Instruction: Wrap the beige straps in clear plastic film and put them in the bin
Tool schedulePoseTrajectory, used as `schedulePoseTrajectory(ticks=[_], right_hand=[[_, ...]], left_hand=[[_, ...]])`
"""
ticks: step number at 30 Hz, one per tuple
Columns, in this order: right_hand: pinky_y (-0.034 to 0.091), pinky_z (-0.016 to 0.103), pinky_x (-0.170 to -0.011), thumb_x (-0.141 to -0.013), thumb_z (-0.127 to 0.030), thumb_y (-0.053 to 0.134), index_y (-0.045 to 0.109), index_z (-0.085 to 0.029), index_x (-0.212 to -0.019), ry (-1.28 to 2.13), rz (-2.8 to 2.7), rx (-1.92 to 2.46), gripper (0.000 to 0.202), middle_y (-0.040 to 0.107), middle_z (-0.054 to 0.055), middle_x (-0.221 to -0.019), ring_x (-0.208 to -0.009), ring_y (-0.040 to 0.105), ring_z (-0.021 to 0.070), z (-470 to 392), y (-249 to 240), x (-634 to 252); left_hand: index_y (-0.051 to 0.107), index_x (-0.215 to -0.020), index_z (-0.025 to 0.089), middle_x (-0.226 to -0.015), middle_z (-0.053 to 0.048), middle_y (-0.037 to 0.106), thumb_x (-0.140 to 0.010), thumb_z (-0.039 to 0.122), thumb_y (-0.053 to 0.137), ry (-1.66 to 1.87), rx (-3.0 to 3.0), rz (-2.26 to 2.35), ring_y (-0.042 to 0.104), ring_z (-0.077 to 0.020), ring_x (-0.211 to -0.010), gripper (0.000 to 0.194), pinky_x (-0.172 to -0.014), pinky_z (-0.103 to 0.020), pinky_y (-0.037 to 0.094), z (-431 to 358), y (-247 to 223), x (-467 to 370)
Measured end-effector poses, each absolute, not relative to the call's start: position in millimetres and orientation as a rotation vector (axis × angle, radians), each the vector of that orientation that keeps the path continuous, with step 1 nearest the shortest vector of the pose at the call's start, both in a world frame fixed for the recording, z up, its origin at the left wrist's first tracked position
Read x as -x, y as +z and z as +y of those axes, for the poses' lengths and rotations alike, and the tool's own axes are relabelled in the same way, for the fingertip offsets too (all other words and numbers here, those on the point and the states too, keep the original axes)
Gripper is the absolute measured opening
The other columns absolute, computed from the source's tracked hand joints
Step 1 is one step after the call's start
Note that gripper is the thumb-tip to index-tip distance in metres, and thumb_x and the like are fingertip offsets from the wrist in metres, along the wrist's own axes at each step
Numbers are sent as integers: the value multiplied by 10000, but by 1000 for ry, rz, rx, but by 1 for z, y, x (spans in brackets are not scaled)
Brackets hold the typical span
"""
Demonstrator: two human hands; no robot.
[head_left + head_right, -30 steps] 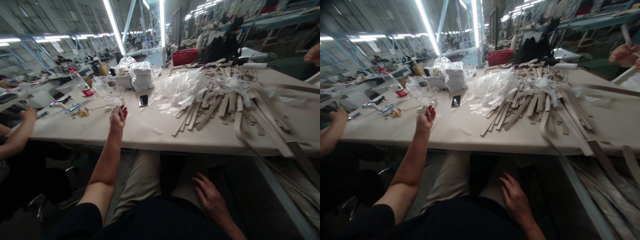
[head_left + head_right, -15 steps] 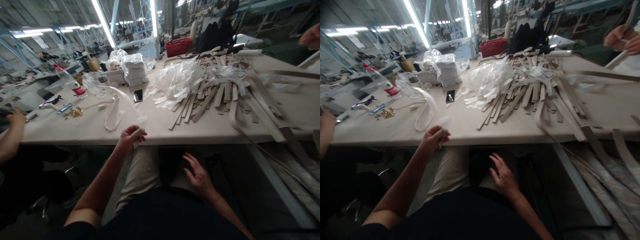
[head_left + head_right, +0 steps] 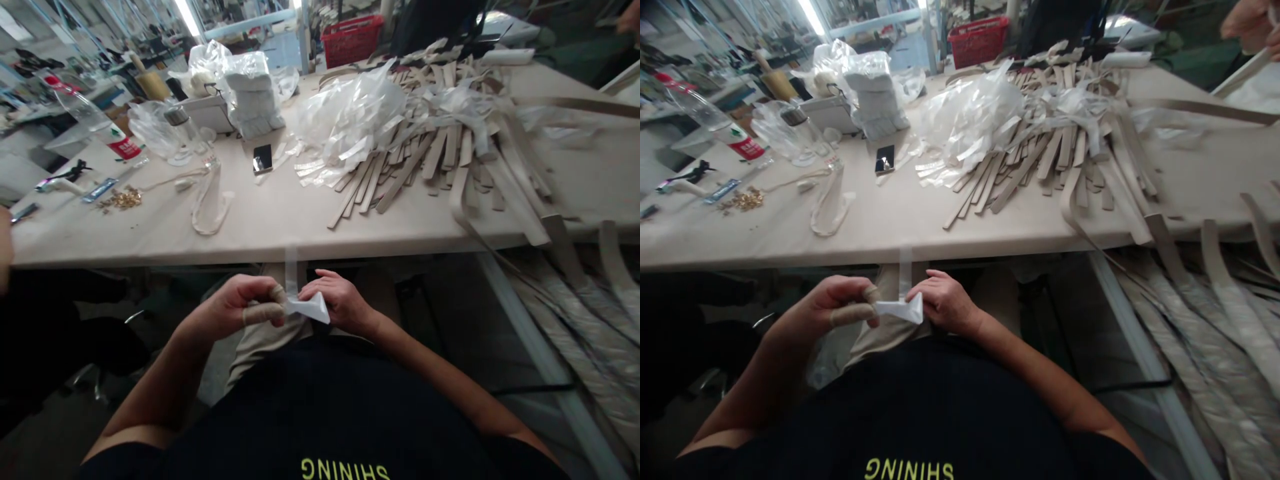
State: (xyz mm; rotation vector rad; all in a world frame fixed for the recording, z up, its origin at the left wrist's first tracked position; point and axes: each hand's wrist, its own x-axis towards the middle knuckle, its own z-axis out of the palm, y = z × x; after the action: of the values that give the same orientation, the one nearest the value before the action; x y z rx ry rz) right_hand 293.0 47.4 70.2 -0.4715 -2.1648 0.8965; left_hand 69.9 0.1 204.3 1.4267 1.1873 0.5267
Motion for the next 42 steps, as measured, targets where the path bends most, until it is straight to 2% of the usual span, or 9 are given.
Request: schedulePoseTrajectory(ticks=[4, 9, 12, 15, 19, 22, 25, 31, 42], right_hand=[[562, 310, -847, -1000, -388, 593, 735, -158, -943, 1587, -1963, 496, 276, 748, 52, -916, -843, 692, 164, 39, 74, -297], [563, 251, -651, -850, -562, 749, 704, -143, -898, 2023, -1439, 585, 425, 719, 40, -804, -710, 671, 145, 49, 88, -292], [542, 218, -582, -833, -542, 761, 692, -151, -875, 1977, -1370, 618, 399, 698, 25, -762, -667, 656, 128, 63, 99, -288], [542, 208, -587, -845, -487, 738, 687, -155, -867, 1876, -1397, 651, 336, 683, 10, -737, -640, 636, 109, 75, 110, -284], [523, 207, -538, -817, -430, 739, 671, -161, -861, 1754, -1448, 691, 281, 662, -13, -702, -574, 599, 97, 95, 116, -273], [530, 202, -544, -788, -410, 760, 665, -163, -834, 1701, -1448, 722, 268, 667, -13, -714, -599, 620, 102, 113, 117, -267], [526, 189, -543, -777, -399, 769, 645, -165, -799, 1679, -1394, 797, 266, 701, 4, -762, -609, 642, 97, 130, 116, -267], [526, 192, -537, -788, -399, 779, 621, -166, -822, 1665, -1327, 897, 284, 732, 21, -821, -611, 664, 98, 148, 111, -271], [504, 181, -598, -886, -254, 616, 634, -146, -873, 1534, -1537, 785, 111, 735, 41, -932, -692, 649, 73, 165, 134, -238]], left_hand=[[731, -725, 199, -673, -63, 706, -727, 534, 816, 856, -1506, 1408, 679, -238, -644, 346, -660, -374, 595, 31, 202, -44], [722, -919, 195, -937, -67, 747, -755, 476, 783, 1380, -1771, 1891, 677, -238, -980, 331, -984, -399, 519, 70, 172, -33], [715, -751, 175, -795, -63, 734, -854, 550, 681, 1447, -1643, 1763, 671, -203, -820, 390, -869, -339, 527, 61, 151, -46], [755, -768, 154, -766, -63, 744, -790, 605, 759, 1094, -1405, 1382, 664, -190, -739, 451, -734, -289, 520, 37, 127, -71], [800, -908, 162, -864, -63, 783, -736, 536, 855, 977, -1104, 1208, 696, -187, -814, 416, -802, -270, 518, 17, 98, -104], [802, -911, 167, -755, -47, 758, -812, 559, 792, 1124, -924, 1188, 679, -147, -717, 405, -736, -241, 515, 13, 86, -113], [788, -977, 167, -680, -17, 713, -766, 559, 835, 1222, -753, 1133, 644, -128, -628, 447, -656, -234, 518, 10, 84, -113], [742, -1070, 186, -692, 18, 693, -738, 484, 884, 1322, -615, 1092, 628, -100, -649, 468, -707, -219, 527, -6, 74, -106], [782, -1052, 168, -756, -38, 720, -729, 475, 852, 789, -728, 1188, 602, -127, -622, 451, -596, -244, 449, -18, 63, -96]])
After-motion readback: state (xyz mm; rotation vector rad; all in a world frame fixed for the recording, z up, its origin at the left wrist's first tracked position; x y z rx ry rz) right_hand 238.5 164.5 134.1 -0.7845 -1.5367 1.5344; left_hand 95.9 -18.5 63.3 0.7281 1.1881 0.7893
